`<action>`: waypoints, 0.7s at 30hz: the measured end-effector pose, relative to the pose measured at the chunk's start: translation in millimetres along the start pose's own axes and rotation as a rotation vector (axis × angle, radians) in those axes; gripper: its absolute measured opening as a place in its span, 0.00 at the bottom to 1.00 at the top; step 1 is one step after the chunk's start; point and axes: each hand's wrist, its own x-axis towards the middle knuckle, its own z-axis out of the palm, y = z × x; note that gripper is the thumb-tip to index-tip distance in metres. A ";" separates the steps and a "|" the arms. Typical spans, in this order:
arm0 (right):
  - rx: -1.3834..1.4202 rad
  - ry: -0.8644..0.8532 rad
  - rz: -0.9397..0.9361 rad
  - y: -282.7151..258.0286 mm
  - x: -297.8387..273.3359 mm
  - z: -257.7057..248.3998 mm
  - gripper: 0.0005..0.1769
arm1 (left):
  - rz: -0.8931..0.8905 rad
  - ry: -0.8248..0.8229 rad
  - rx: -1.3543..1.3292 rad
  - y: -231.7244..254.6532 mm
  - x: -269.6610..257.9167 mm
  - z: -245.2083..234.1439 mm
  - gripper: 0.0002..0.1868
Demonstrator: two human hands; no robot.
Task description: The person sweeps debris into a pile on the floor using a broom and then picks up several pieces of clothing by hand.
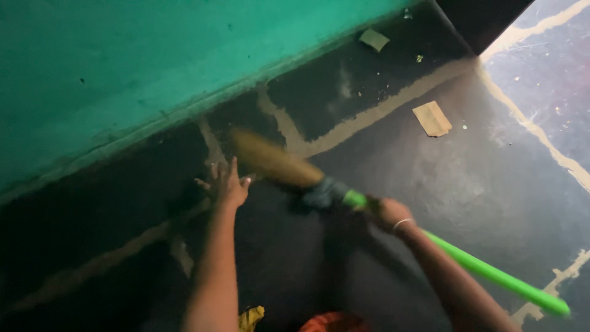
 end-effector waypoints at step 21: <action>0.537 -0.062 0.255 -14.1 13.3 32.4 0.35 | 0.080 -0.112 0.076 77.3 0.9 -22.6 0.46</action>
